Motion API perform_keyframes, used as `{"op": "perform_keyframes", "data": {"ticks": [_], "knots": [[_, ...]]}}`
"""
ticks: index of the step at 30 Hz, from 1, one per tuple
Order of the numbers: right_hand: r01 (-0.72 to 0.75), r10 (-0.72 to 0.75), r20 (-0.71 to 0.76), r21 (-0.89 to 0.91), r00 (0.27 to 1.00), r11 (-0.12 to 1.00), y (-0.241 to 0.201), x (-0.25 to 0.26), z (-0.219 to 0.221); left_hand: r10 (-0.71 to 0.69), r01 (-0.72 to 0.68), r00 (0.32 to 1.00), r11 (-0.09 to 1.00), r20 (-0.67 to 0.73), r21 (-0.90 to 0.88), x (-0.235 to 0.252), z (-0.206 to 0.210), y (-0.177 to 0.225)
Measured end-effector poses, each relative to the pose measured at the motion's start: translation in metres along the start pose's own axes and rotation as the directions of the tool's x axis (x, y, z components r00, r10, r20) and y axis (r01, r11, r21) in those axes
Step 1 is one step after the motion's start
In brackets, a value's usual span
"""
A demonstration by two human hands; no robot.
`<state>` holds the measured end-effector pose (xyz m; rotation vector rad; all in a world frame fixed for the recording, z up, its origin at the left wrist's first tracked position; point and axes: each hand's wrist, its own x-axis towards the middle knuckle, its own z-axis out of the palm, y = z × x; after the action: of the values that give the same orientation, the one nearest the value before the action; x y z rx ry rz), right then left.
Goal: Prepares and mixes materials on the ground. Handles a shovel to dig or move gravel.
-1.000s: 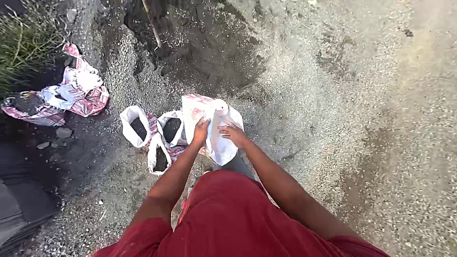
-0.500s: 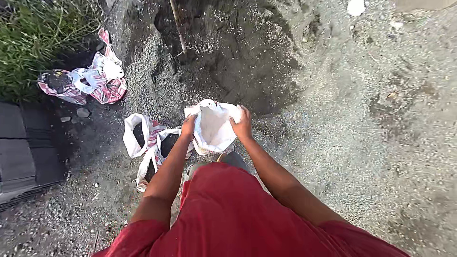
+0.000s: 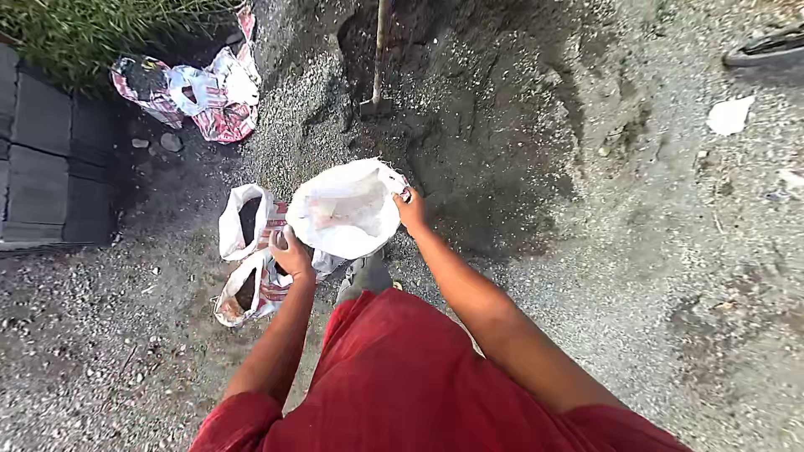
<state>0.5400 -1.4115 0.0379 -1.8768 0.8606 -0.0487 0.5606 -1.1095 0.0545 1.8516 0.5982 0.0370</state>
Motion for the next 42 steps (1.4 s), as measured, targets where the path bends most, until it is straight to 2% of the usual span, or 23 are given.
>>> {"op": "perform_keyframes", "data": {"ticks": [1,2,3,4,5,7,8,10,13,16,19,22,24,27,31,34,38,42], "knots": [[-0.044,0.045,-0.012,0.050,0.999,0.998,0.007,0.012,0.011,-0.278,0.279,0.960,0.959,0.041,-0.051,-0.019,0.010,-0.021],[-0.101,0.102,-0.006,0.094,0.995,0.990,0.017,0.023,0.021,-0.500,0.519,0.847,0.851,0.178,-0.078,-0.035,0.025,-0.035],[-0.160,0.160,0.010,0.123,0.987,0.979,0.025,0.033,0.030,-0.619,0.676,0.714,0.731,0.327,-0.093,-0.044,0.045,-0.043],[-0.198,0.197,0.023,0.145,0.980,0.969,0.031,0.046,0.038,-0.659,0.765,0.608,0.635,0.442,-0.106,-0.044,0.073,-0.042],[-0.220,0.217,0.038,0.168,0.975,0.961,0.034,0.063,0.047,-0.667,0.811,0.546,0.572,0.507,-0.121,-0.035,0.104,-0.036],[-0.268,0.257,0.081,0.206,0.963,0.941,0.045,0.090,0.062,-0.689,0.846,0.513,0.506,0.512,-0.167,-0.011,0.160,-0.020],[-0.294,0.280,0.094,0.224,0.955,0.929,0.050,0.102,0.067,-0.695,0.842,0.524,0.508,0.493,-0.180,0.002,0.183,-0.015],[-0.364,0.344,0.121,0.259,0.931,0.895,0.054,0.128,0.076,-0.684,0.801,0.573,0.584,0.452,-0.131,0.024,0.223,-0.010],[-0.492,0.457,0.181,0.287,0.871,0.822,0.048,0.165,0.088,-0.647,0.690,0.683,0.724,0.339,-0.009,0.043,0.269,-0.014],[-0.582,0.505,0.301,0.291,0.809,0.759,0.043,0.194,0.097,-0.633,0.598,0.745,0.774,0.211,0.208,0.065,0.294,-0.020],[-0.608,0.529,0.376,0.129,0.761,0.783,0.051,0.217,0.090,-0.602,0.525,0.789,0.763,0.121,0.377,0.102,0.301,-0.020],[-0.537,0.512,0.350,-0.027,0.785,0.843,0.071,0.234,0.051,-0.528,0.389,0.834,0.767,0.158,0.510,0.135,0.303,-0.022],[-0.537,0.530,0.307,-0.067,0.791,0.841,0.091,0.239,0.010,-0.486,0.307,0.855,0.757,0.183,0.577,0.151,0.308,-0.028],[-0.606,0.603,0.178,-0.044,0.777,0.794,0.126,0.237,-0.063,-0.484,0.303,0.861,0.735,0.155,0.607,0.168,0.320,-0.038],[-0.705,0.705,-0.002,0.019,0.709,0.709,0.164,0.226,-0.153,-0.443,0.270,0.888,0.719,0.122,0.641,0.199,0.340,-0.056],[-0.765,0.766,-0.071,0.047,0.639,0.642,0.194,0.223,-0.204,-0.381,0.220,0.918,0.724,0.113,0.654,0.219,0.351,-0.087],[-0.778,0.777,-0.068,0.013,0.626,0.628,0.213,0.253,-0.243,-0.394,0.237,0.913,0.720,0.104,0.652,0.249,0.370,-0.105],[-0.753,0.755,0.001,-0.059,0.656,0.655,0.220,0.281,-0.292,-0.414,0.386,0.907,0.746,-0.076,0.543,0.229,0.376,-0.085]]}}
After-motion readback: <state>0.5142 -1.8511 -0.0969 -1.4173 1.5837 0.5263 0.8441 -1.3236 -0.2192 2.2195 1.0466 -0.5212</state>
